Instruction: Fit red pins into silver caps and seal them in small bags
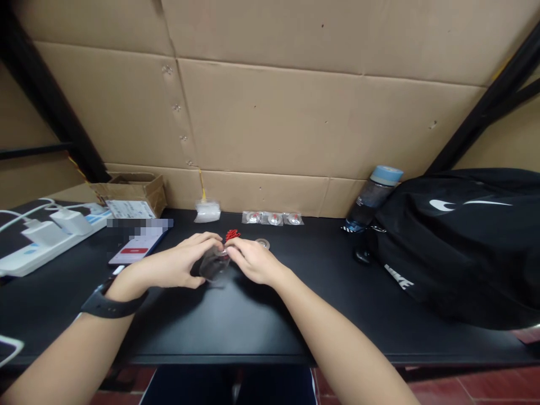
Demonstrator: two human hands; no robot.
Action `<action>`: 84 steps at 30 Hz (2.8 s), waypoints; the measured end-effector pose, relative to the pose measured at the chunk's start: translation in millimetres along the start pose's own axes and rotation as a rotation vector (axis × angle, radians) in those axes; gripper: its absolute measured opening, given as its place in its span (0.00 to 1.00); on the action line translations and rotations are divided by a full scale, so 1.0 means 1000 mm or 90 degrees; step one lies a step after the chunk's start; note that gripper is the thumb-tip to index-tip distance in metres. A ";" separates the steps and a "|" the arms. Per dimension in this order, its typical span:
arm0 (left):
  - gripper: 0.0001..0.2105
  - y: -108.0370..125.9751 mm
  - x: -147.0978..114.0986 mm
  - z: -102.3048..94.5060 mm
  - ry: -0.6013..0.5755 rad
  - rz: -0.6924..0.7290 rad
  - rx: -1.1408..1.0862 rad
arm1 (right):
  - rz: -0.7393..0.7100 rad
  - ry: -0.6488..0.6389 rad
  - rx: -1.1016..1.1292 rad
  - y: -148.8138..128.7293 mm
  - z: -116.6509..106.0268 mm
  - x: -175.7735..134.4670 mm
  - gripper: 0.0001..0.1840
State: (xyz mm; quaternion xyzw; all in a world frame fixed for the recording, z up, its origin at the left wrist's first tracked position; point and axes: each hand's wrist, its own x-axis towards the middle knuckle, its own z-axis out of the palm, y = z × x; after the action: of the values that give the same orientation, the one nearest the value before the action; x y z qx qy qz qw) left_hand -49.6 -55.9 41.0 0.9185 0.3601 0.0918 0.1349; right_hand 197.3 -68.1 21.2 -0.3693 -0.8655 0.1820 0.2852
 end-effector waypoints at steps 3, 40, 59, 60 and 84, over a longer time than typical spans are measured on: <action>0.24 -0.007 0.002 0.001 0.033 -0.025 0.038 | 0.001 0.028 -0.049 0.008 -0.002 0.000 0.14; 0.16 -0.019 0.018 0.012 0.059 -0.024 -0.028 | 0.059 -0.018 -0.230 -0.009 0.013 -0.002 0.22; 0.18 -0.013 0.022 0.014 0.177 -0.087 0.030 | 0.295 0.086 0.033 0.000 0.013 0.006 0.20; 0.18 -0.012 0.022 0.014 0.181 -0.090 0.010 | 0.298 0.093 0.039 0.001 0.014 0.007 0.21; 0.15 -0.010 0.031 0.022 0.270 -0.206 -0.023 | 0.409 0.345 0.196 0.080 -0.052 0.010 0.10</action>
State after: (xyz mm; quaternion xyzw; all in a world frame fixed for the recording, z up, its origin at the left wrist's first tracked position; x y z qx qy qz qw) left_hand -27.5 -31.1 19.1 0.8067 0.5209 0.2656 0.0861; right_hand 266.6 -2.6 22.7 -0.6071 -0.5637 0.2850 0.4822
